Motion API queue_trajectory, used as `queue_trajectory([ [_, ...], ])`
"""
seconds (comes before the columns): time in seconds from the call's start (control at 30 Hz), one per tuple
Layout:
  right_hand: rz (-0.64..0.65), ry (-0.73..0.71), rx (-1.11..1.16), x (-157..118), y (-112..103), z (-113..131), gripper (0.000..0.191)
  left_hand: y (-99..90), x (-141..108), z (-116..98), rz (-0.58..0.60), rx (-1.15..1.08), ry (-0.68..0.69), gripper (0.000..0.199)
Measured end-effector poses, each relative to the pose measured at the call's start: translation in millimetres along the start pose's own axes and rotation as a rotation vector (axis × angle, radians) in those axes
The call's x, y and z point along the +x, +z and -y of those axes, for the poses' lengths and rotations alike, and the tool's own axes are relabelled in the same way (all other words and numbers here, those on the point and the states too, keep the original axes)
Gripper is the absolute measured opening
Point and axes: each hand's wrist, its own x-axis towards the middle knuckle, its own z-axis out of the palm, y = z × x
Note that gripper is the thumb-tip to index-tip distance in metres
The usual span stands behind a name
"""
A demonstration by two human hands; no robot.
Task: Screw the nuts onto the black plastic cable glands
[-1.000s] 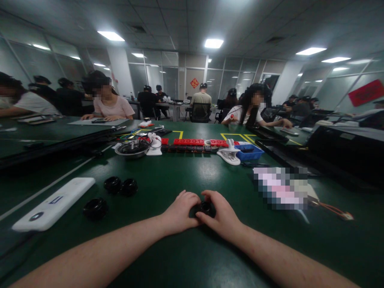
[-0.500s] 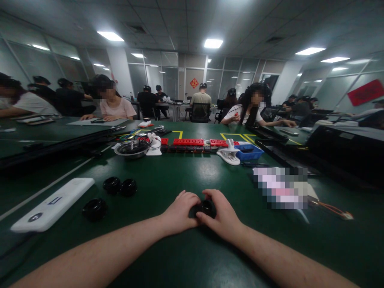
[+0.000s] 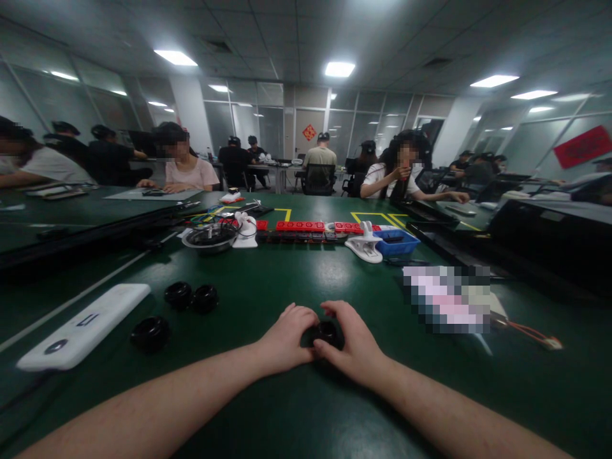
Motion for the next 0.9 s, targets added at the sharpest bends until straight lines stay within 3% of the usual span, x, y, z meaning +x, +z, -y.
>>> queue_trajectory([
  [0.17, -0.009, -0.002, 0.049, -0.9, 2.2, -0.6, 0.036, -0.7, -0.2, -1.5, -0.013, -0.008, -0.003, 0.029],
  [0.27, -0.047, -0.025, 0.088, -4.4, 4.0, -3.8, 0.041, -0.9, 0.2, -1.8, -0.014, -0.006, -0.003, 0.030],
  [0.5, 0.014, -0.026, 0.045, -2.2, 0.5, -1.6, 0.055, 0.0, 0.3, 0.7, 0.002, 0.016, 0.005, 0.030],
  [0.67, 0.040, 0.031, 0.031, 0.5, 0.2, 0.6, 0.038, 0.4, 0.5, 0.2, -0.004, 0.015, 0.001, 0.028],
  [0.9, 0.025, -0.075, 0.113, -3.6, 2.0, -2.8, 0.045, 0.1, 0.5, 0.1, -0.006, 0.009, -0.003, 0.032],
])
